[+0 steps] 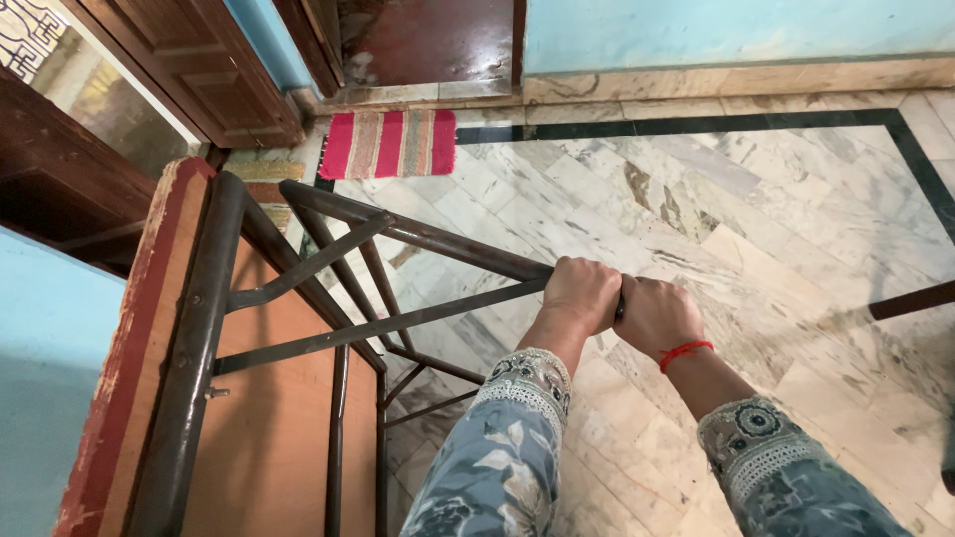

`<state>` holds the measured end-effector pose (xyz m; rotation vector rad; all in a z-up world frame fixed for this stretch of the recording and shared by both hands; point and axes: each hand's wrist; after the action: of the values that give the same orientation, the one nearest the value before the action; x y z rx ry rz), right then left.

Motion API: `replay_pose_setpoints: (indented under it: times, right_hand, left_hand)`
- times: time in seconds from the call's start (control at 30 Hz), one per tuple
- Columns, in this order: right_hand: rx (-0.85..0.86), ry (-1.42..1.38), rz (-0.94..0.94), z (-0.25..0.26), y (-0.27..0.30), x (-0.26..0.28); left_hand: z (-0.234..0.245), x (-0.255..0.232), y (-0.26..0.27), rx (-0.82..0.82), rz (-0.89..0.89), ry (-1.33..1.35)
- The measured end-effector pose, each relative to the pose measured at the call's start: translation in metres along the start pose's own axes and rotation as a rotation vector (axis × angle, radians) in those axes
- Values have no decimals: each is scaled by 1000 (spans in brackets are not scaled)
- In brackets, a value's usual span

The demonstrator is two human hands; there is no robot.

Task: The person unfolds a folded table by extending its metal legs and stabilizing the frame. They then lift and reposition the table upright near a staircase, adjusting the legs to ensure stability.

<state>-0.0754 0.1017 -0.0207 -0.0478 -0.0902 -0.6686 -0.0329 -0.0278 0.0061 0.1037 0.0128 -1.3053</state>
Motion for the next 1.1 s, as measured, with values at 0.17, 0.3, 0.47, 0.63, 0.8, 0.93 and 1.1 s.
replay_pose_setpoints:
  times: [0.17,0.3,0.47,0.63,0.8,0.93,1.1]
  right_hand:
    - [25,26,4,1,-5,0]
    - [23,23,21,4,-10,-1]
    - [42,26,19,4,-16,-2]
    - [43,32,34,3,-21,-4]
    - [26,47,55,0,-27,-8]
    - [9,64,73,-2,-31,-10]
    - [34,64,71,-1,-38,-11]
  left_hand:
    - [0,3,-4,-13,5,9]
    - [1,4,-7,-2,15,15]
    - [4,7,-12,19,37,26]
    - [5,8,-16,23,41,13]
    - [3,10,-20,-4,56,27]
    - [2,12,-22,-15,60,43]
    - [3,16,-27,-18,67,61]
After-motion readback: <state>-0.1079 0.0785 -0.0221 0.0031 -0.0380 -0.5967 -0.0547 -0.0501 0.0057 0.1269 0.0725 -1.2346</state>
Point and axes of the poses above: each hand's wrist, its own y-axis away from the middle knuckle, its own z-axis out of the back of the hand, x = y × z, and after that the axes turned 15 degrees about z, right-handed
